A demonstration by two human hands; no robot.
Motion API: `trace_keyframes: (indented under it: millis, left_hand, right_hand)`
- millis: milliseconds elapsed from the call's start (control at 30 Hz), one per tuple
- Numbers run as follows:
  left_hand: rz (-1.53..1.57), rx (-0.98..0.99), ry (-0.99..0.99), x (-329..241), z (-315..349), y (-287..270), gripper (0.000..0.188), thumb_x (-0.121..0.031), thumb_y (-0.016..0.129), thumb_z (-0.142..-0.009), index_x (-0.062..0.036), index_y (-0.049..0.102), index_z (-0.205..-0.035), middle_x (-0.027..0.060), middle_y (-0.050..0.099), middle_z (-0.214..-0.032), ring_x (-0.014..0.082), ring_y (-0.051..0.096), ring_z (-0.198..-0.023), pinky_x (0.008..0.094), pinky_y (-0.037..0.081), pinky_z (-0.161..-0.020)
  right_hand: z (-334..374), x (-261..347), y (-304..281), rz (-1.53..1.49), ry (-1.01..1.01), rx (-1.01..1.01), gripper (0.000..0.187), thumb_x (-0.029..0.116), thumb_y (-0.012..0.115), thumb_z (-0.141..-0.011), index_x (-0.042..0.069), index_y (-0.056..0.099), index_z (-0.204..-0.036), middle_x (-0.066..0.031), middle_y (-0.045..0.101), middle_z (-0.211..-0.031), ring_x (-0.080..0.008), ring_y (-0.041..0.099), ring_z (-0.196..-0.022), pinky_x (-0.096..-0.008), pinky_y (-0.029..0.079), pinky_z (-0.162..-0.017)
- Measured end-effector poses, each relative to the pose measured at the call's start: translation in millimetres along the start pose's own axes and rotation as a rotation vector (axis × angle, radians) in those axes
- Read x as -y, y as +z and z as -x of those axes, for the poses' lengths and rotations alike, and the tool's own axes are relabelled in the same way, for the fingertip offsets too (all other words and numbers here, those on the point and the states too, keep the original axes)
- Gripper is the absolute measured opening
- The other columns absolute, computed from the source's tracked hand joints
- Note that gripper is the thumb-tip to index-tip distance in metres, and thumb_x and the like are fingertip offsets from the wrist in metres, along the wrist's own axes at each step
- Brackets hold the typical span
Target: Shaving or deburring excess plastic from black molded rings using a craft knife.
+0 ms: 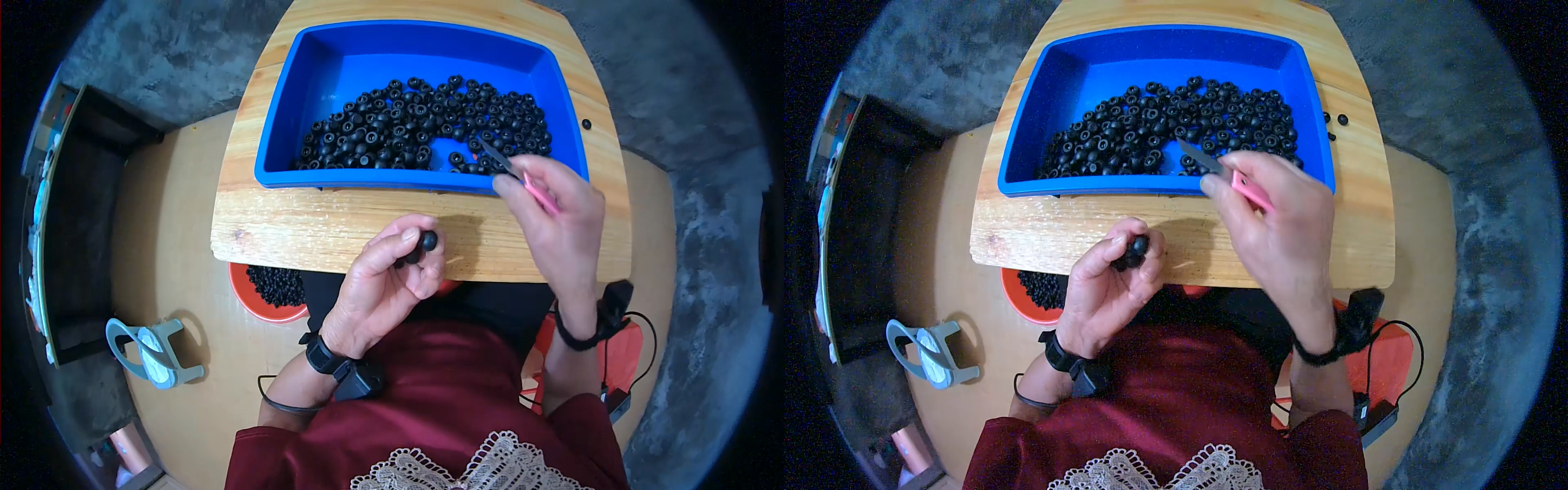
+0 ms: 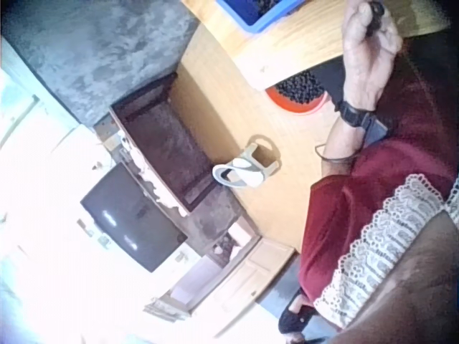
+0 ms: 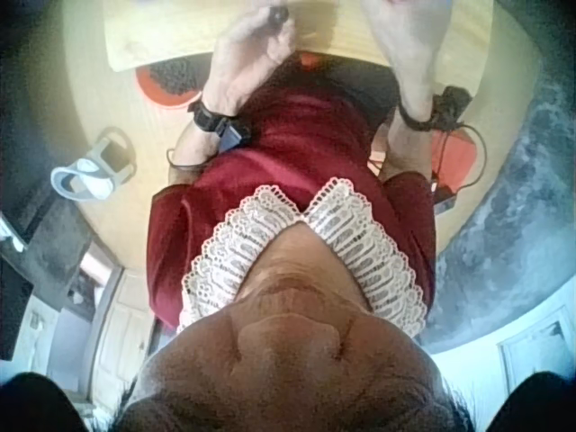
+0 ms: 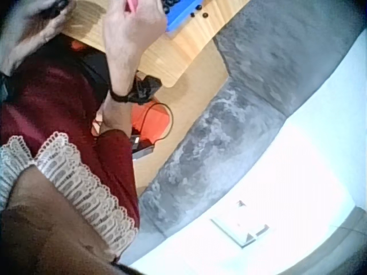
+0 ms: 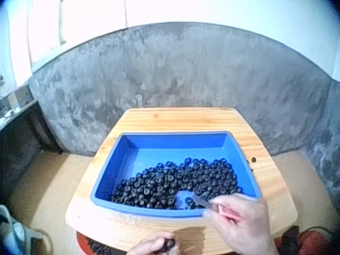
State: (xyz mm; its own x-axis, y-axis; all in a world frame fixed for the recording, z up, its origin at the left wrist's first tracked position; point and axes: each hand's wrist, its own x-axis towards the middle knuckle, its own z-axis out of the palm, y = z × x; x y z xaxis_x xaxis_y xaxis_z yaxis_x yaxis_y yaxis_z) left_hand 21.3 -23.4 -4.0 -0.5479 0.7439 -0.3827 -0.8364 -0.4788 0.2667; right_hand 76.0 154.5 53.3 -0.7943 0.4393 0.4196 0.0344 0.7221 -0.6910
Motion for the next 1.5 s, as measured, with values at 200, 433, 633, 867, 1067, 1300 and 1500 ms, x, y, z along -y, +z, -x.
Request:
trace_keyframes:
  millis: [200,433,633,867,1067,1300,1500]
  left_hand:
    - [-0.064,0.21,-0.064,-5.5,-3.3,-7.5,0.009,-0.014,0.056,-0.091,-0.0069,0.057,-0.096,0.0085,0.054,-0.078,0.0123,0.048,-0.057,0.0211,0.036,-0.042]
    - [-0.026,0.156,-0.106,-12.9,-4.3,-7.0,0.013,-0.021,0.052,-0.093,-0.0083,0.052,-0.094,0.0093,0.054,-0.076,0.0132,0.049,-0.056,0.0213,0.034,-0.04]
    - [-0.028,0.164,-0.113,-11.6,-7.9,-6.7,0.012,-0.02,0.05,-0.094,-0.0082,0.051,-0.092,0.0091,0.055,-0.077,0.0132,0.049,-0.056,0.0214,0.034,-0.04]
    - [-0.068,0.096,-0.086,-9.1,-9.5,-4.0,0.014,-0.02,0.05,-0.093,-0.0063,0.053,-0.095,0.0095,0.056,-0.081,0.0142,0.05,-0.059,0.022,0.037,-0.041]
    - [-0.095,0.084,0.009,-8.1,-7.4,4.3,0.016,-0.01,0.059,-0.088,-0.0062,0.058,-0.104,0.0109,0.062,-0.092,0.0134,0.057,-0.067,0.0227,0.044,-0.05]
    - [-0.132,0.165,0.033,-3.8,-6.1,7.2,0.018,-0.004,0.061,-0.085,-0.0044,0.059,-0.104,0.0072,0.059,-0.079,0.0126,0.055,-0.062,0.0232,0.045,-0.053]
    - [-0.185,0.21,0.036,-5.1,-1.4,1.3,0.018,-0.002,0.061,-0.085,-0.0046,0.059,-0.103,0.0074,0.061,-0.083,0.0124,0.055,-0.062,0.0236,0.045,-0.054]
  right_hand:
    - [-56.6,-19.1,18.9,0.324,-0.082,0.405,0.017,0.021,0.064,-0.072,0.006,0.07,-0.077,-0.0195,0.062,-0.069,-0.0374,0.061,-0.067,-0.0418,0.048,-0.062]
    - [-81.6,-30.6,34.6,0.264,0.059,0.683,0.015,0.017,0.067,-0.066,0.004,0.069,-0.072,-0.0195,0.062,-0.066,-0.0337,0.063,-0.065,-0.04,0.049,-0.062]
    - [-84.8,-27.2,36.4,0.245,0.131,0.761,0.017,0.014,0.066,-0.068,-0.002,0.066,-0.074,-0.0136,0.059,-0.058,-0.018,0.057,-0.054,-0.0329,0.044,-0.053]
    - [-86.7,-26.5,29.3,0.225,0.148,0.709,0.015,0.013,0.066,-0.068,-0.002,0.064,-0.071,-0.0086,0.058,-0.058,-0.0128,0.054,-0.055,-0.0293,0.042,-0.052]
    - [-51.9,-0.9,4.0,-0.21,0.099,0.537,0.017,0.012,0.066,-0.072,-0.004,0.063,-0.075,-0.0074,0.056,-0.057,-0.0081,0.05,-0.054,-0.0259,0.043,-0.051]
    - [3.2,22.7,4.2,-0.327,0.18,0.444,0.015,0.01,0.068,-0.076,-0.002,0.062,-0.082,-0.008,0.064,-0.069,-0.0105,0.061,-0.065,-0.0253,0.048,-0.058]
    - [24.2,20.2,8.9,-0.56,0.276,0.352,0.015,0.002,0.069,-0.076,0.001,0.062,-0.09,-0.0017,0.061,-0.069,-0.0047,0.054,-0.062,-0.0215,0.044,-0.054]
